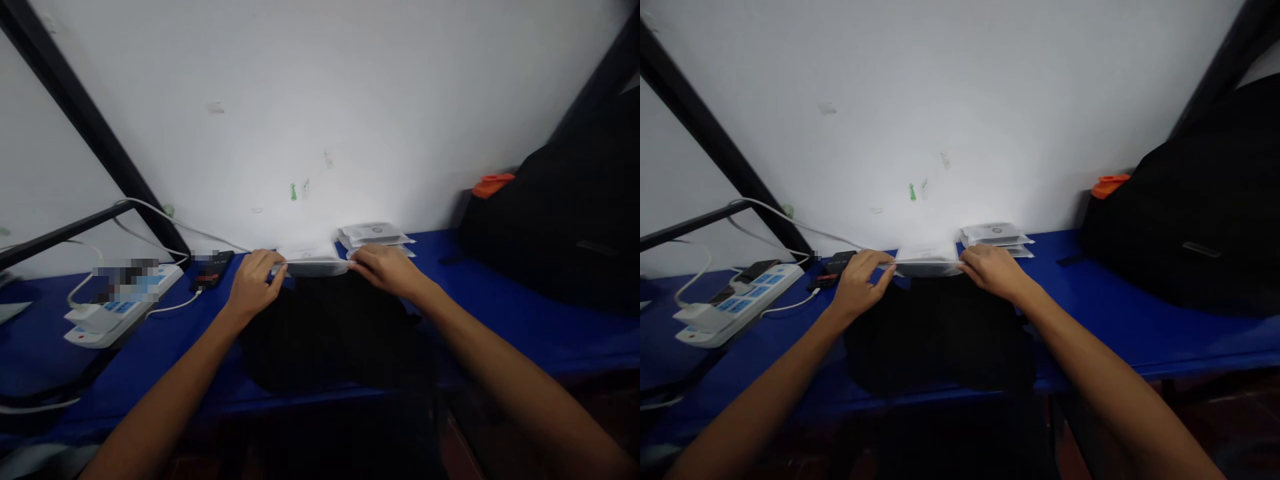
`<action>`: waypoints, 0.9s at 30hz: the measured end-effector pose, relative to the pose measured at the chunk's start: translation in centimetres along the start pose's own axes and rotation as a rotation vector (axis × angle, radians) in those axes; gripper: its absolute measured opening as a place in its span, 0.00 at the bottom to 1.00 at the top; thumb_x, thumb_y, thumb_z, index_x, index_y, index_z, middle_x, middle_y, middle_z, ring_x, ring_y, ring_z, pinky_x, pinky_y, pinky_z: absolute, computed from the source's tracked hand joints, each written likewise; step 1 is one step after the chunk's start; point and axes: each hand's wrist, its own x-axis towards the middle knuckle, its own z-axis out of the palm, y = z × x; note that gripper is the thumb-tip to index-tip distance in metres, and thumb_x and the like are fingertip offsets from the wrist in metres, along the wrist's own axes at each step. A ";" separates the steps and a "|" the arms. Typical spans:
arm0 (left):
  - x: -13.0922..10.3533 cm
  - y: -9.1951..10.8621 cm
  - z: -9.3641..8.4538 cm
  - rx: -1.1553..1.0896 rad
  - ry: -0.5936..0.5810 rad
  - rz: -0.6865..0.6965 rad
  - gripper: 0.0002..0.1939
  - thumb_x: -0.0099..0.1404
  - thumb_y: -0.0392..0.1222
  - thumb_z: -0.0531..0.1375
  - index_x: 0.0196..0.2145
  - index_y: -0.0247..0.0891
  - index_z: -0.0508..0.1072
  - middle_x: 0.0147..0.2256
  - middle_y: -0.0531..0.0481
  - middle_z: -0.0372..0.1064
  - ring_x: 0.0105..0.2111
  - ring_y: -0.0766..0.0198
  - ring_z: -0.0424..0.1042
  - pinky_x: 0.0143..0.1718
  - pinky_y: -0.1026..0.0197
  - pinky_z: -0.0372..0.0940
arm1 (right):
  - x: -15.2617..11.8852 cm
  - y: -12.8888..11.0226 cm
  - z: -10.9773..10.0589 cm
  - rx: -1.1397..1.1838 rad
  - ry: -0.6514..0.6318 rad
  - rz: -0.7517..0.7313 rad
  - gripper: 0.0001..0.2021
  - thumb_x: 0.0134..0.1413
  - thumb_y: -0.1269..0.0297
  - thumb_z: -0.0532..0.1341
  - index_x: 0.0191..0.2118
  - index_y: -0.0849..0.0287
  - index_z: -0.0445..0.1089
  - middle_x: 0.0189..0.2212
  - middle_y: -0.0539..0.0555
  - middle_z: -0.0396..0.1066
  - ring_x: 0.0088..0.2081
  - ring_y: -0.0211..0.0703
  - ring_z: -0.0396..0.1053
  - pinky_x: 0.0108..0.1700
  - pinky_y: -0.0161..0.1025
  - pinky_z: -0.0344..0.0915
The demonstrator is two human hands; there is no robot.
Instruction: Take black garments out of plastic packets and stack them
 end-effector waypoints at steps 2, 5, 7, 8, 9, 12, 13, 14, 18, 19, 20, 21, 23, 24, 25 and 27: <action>-0.1 0.8 0.1 -0.020 -0.035 0.048 0.04 0.68 0.38 0.56 0.39 0.38 0.70 0.39 0.46 0.73 0.41 0.57 0.71 0.46 0.52 0.64 | 0.1 -0.9 0.1 0.071 0.044 -0.040 0.12 0.69 0.60 0.50 0.40 0.59 0.68 0.33 0.57 0.71 0.34 0.44 0.68 0.34 0.40 0.61; -0.3 2.3 0.3 -0.103 -0.067 0.160 0.05 0.67 0.36 0.57 0.41 0.39 0.70 0.39 0.47 0.73 0.41 0.58 0.71 0.45 0.53 0.65 | 0.3 -2.7 0.2 0.184 0.066 -0.128 0.11 0.69 0.61 0.51 0.42 0.60 0.67 0.33 0.57 0.70 0.35 0.43 0.67 0.36 0.39 0.63; -0.5 3.1 0.4 -0.163 -0.047 0.235 0.06 0.67 0.34 0.58 0.42 0.39 0.70 0.38 0.47 0.73 0.41 0.60 0.72 0.44 0.54 0.66 | 0.3 -3.6 0.2 0.240 0.057 -0.183 0.10 0.68 0.62 0.51 0.43 0.60 0.67 0.34 0.57 0.69 0.35 0.43 0.66 0.36 0.39 0.63; -0.5 3.4 0.4 -0.187 -0.031 0.259 0.07 0.66 0.32 0.58 0.42 0.38 0.70 0.38 0.46 0.73 0.40 0.60 0.72 0.43 0.55 0.66 | 0.3 -3.8 0.2 0.266 0.055 -0.204 0.09 0.68 0.63 0.52 0.44 0.60 0.67 0.34 0.57 0.69 0.35 0.42 0.66 0.36 0.39 0.64; -0.6 3.6 0.4 -0.204 -0.018 0.271 0.08 0.66 0.32 0.58 0.43 0.38 0.70 0.38 0.46 0.73 0.40 0.60 0.72 0.43 0.55 0.67 | 0.2 -3.9 0.2 0.291 0.054 -0.221 0.09 0.67 0.64 0.52 0.45 0.60 0.66 0.35 0.57 0.69 0.36 0.42 0.66 0.37 0.39 0.64; -0.6 3.8 0.4 -0.224 -0.001 0.263 0.09 0.66 0.31 0.58 0.43 0.39 0.69 0.39 0.47 0.73 0.41 0.60 0.72 0.43 0.54 0.68 | 0.1 -3.9 0.2 0.349 0.079 -0.245 0.08 0.66 0.67 0.53 0.47 0.58 0.65 0.36 0.56 0.69 0.37 0.42 0.66 0.39 0.40 0.65; -0.7 3.8 0.3 -0.228 0.002 0.259 0.09 0.66 0.32 0.58 0.44 0.39 0.69 0.39 0.47 0.73 0.41 0.60 0.72 0.43 0.54 0.69 | 0.1 -3.9 0.2 0.348 0.095 -0.247 0.08 0.66 0.67 0.53 0.47 0.58 0.66 0.35 0.55 0.69 0.37 0.42 0.66 0.38 0.40 0.65; -0.7 3.9 0.3 -0.232 0.004 0.259 0.09 0.66 0.32 0.58 0.44 0.39 0.69 0.39 0.47 0.73 0.41 0.60 0.72 0.43 0.54 0.69 | 0.1 -4.0 0.3 0.336 0.112 -0.250 0.07 0.66 0.67 0.53 0.46 0.58 0.66 0.34 0.55 0.69 0.36 0.42 0.66 0.37 0.39 0.65; -0.8 4.5 0.4 -0.238 -0.001 0.282 0.09 0.67 0.35 0.59 0.45 0.40 0.69 0.39 0.47 0.74 0.41 0.60 0.73 0.43 0.54 0.69 | 0.3 -4.8 0.7 0.264 0.150 -0.283 0.08 0.67 0.66 0.53 0.40 0.59 0.68 0.29 0.54 0.68 0.31 0.41 0.64 0.32 0.38 0.62; -0.8 4.7 0.5 -0.235 -0.003 0.293 0.08 0.67 0.36 0.59 0.44 0.40 0.69 0.39 0.47 0.74 0.40 0.60 0.74 0.43 0.55 0.69 | 0.3 -5.0 0.8 0.250 0.153 -0.293 0.08 0.67 0.66 0.52 0.39 0.60 0.68 0.29 0.54 0.68 0.30 0.40 0.64 0.32 0.38 0.62; -0.8 4.9 0.5 -0.233 -0.001 0.305 0.06 0.68 0.36 0.58 0.44 0.41 0.70 0.38 0.48 0.74 0.40 0.61 0.74 0.43 0.55 0.69 | 0.3 -5.3 0.9 0.237 0.156 -0.300 0.09 0.67 0.66 0.52 0.39 0.59 0.68 0.28 0.53 0.68 0.30 0.40 0.63 0.31 0.38 0.61; -0.8 5.0 0.5 -0.229 0.003 0.318 0.06 0.68 0.35 0.58 0.43 0.41 0.70 0.38 0.49 0.75 0.39 0.61 0.74 0.42 0.56 0.69 | 0.4 -5.4 1.0 0.227 0.159 -0.303 0.09 0.67 0.66 0.51 0.39 0.59 0.68 0.28 0.53 0.67 0.30 0.40 0.63 0.31 0.37 0.61; -0.8 4.9 0.6 -0.213 0.021 0.337 0.05 0.69 0.34 0.57 0.42 0.40 0.69 0.36 0.49 0.74 0.37 0.61 0.73 0.41 0.56 0.68 | 0.4 -5.5 1.1 0.221 0.164 -0.305 0.10 0.67 0.66 0.51 0.39 0.59 0.68 0.28 0.53 0.67 0.29 0.40 0.62 0.31 0.37 0.60; -0.8 4.8 0.6 -0.201 0.032 0.339 0.05 0.68 0.33 0.57 0.42 0.40 0.69 0.35 0.49 0.74 0.37 0.61 0.73 0.40 0.56 0.68 | 0.4 -5.5 1.2 0.226 0.166 -0.302 0.09 0.67 0.66 0.51 0.39 0.59 0.68 0.28 0.52 0.67 0.29 0.40 0.62 0.31 0.38 0.60; -0.7 4.6 0.6 -0.188 0.040 0.334 0.05 0.68 0.33 0.57 0.42 0.39 0.69 0.35 0.49 0.74 0.37 0.61 0.73 0.40 0.56 0.67 | 0.4 -5.3 1.1 0.236 0.169 -0.296 0.09 0.67 0.66 0.51 0.39 0.58 0.68 0.28 0.52 0.67 0.30 0.40 0.63 0.31 0.38 0.60; -0.6 3.9 0.5 -0.162 0.045 0.307 0.05 0.68 0.33 0.57 0.41 0.39 0.68 0.35 0.48 0.74 0.37 0.60 0.72 0.40 0.55 0.66 | 0.5 -4.9 1.0 0.264 0.181 -0.262 0.08 0.67 0.66 0.51 0.38 0.57 0.67 0.29 0.53 0.67 0.31 0.41 0.64 0.32 0.39 0.61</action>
